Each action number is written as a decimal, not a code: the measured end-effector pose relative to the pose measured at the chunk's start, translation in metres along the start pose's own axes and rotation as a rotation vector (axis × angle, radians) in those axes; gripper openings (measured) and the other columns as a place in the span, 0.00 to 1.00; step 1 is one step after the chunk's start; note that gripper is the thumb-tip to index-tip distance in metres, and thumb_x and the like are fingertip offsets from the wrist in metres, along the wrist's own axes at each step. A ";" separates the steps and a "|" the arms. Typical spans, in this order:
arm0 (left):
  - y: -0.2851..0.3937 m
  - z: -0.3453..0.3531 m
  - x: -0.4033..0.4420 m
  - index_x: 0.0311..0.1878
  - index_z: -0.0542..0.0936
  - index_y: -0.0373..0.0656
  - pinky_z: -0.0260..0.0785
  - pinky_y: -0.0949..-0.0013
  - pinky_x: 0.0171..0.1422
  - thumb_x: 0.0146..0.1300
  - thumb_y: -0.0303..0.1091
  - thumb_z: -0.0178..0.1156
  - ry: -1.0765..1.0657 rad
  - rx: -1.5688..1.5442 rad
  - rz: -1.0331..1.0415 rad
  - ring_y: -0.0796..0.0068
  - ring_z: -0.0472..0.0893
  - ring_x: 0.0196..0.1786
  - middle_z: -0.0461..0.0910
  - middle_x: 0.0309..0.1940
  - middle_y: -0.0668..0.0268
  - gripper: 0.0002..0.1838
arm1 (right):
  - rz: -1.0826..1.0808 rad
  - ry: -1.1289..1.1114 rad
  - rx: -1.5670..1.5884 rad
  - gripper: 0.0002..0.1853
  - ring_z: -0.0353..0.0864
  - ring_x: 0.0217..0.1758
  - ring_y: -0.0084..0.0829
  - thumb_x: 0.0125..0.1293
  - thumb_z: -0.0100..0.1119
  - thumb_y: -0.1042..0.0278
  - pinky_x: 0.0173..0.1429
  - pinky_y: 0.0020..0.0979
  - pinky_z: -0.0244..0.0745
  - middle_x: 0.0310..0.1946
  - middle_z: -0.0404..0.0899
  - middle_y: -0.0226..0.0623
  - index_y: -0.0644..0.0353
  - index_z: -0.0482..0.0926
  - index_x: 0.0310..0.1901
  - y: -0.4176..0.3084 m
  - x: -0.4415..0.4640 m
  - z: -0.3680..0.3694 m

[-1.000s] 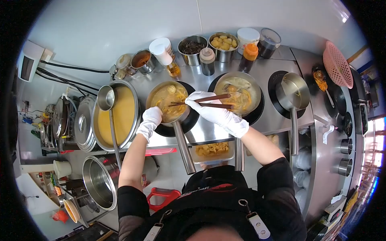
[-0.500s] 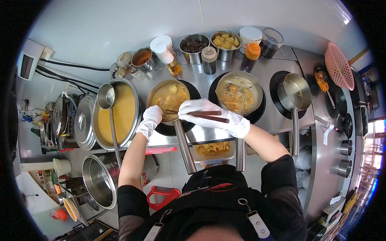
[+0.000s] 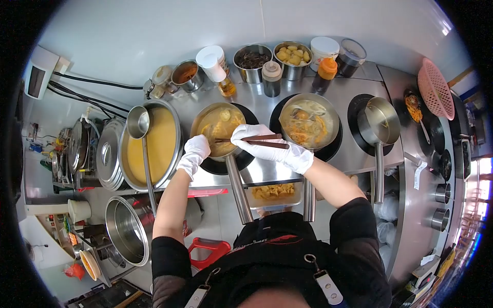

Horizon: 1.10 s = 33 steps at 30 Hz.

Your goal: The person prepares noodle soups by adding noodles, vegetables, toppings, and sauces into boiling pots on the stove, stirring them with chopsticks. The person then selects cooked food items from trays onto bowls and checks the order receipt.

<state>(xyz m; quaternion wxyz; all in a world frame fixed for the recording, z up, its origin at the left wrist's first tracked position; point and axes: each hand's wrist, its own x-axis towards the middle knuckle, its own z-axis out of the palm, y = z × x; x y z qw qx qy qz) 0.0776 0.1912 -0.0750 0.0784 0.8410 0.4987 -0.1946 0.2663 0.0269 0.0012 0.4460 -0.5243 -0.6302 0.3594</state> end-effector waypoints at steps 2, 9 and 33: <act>-0.001 -0.006 -0.002 0.38 0.84 0.43 0.75 0.62 0.49 0.54 0.31 0.56 0.000 0.009 0.001 0.57 0.82 0.45 0.83 0.38 0.55 0.10 | 0.055 0.030 -0.017 0.06 0.77 0.43 0.31 0.64 0.55 0.71 0.50 0.25 0.71 0.38 0.78 0.36 0.64 0.78 0.39 0.000 -0.001 -0.002; -0.030 -0.033 -0.013 0.36 0.84 0.42 0.74 0.61 0.48 0.55 0.34 0.56 -0.028 0.022 -0.017 0.56 0.82 0.44 0.83 0.37 0.54 0.10 | 0.090 0.045 0.091 0.05 0.78 0.43 0.27 0.63 0.54 0.73 0.49 0.23 0.71 0.38 0.78 0.34 0.65 0.78 0.38 0.013 -0.008 -0.011; -0.129 -0.075 -0.151 0.32 0.85 0.45 0.73 0.65 0.42 0.56 0.33 0.60 0.518 -0.544 0.091 0.57 0.82 0.35 0.82 0.30 0.56 0.06 | 0.113 0.656 0.379 0.12 0.80 0.45 0.29 0.67 0.53 0.68 0.53 0.28 0.74 0.42 0.81 0.39 0.67 0.78 0.46 -0.025 -0.084 -0.031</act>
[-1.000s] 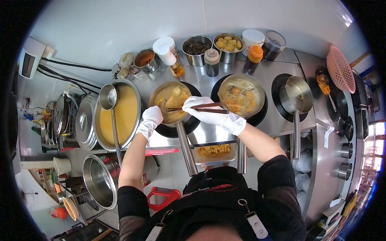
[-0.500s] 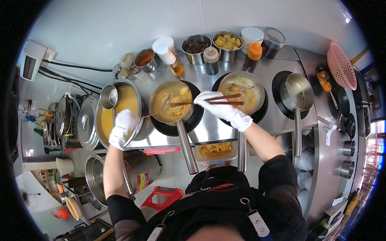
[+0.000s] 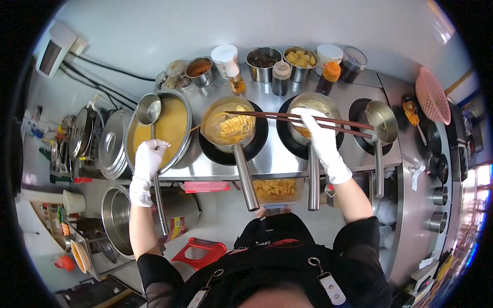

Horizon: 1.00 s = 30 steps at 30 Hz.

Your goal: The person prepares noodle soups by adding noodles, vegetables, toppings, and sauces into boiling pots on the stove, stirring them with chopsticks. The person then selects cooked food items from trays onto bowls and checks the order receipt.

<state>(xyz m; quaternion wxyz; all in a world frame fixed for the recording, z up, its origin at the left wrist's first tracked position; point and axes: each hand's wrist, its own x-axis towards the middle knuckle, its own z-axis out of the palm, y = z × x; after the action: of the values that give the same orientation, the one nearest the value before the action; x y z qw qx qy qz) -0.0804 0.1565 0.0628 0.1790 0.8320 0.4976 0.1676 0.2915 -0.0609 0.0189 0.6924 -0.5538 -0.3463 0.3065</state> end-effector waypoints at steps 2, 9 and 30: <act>0.001 0.011 -0.026 0.34 0.84 0.40 0.72 0.69 0.42 0.56 0.33 0.62 0.012 -0.228 -0.090 0.68 0.82 0.34 0.83 0.30 0.58 0.08 | 0.119 0.083 0.127 0.14 0.81 0.44 0.32 0.68 0.53 0.67 0.53 0.29 0.77 0.42 0.80 0.43 0.71 0.77 0.46 0.018 -0.014 -0.010; 0.035 0.036 -0.261 0.40 0.81 0.39 0.69 0.77 0.37 0.62 0.35 0.57 0.129 -1.308 -0.335 0.84 0.75 0.32 0.79 0.30 0.72 0.10 | -0.437 -0.055 -1.007 0.13 0.77 0.48 0.35 0.63 0.58 0.70 0.55 0.31 0.70 0.45 0.78 0.44 0.63 0.76 0.49 0.003 -0.040 -0.017; 0.211 0.311 -1.145 0.31 0.80 0.47 0.67 0.74 0.24 0.57 0.34 0.65 1.683 -1.318 -2.170 0.79 0.73 0.20 0.77 0.21 0.73 0.04 | -2.137 1.674 -3.167 0.27 0.53 0.72 0.28 0.66 0.34 0.84 0.75 0.33 0.49 0.71 0.52 0.36 0.67 0.53 0.68 0.065 -0.140 0.069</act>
<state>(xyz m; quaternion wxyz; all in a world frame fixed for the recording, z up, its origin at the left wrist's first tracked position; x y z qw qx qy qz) -0.2900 -0.9942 -0.2279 0.2129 -0.4840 0.6422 0.5549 0.1525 -0.1227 -0.0537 0.4491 0.1376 0.0371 0.8820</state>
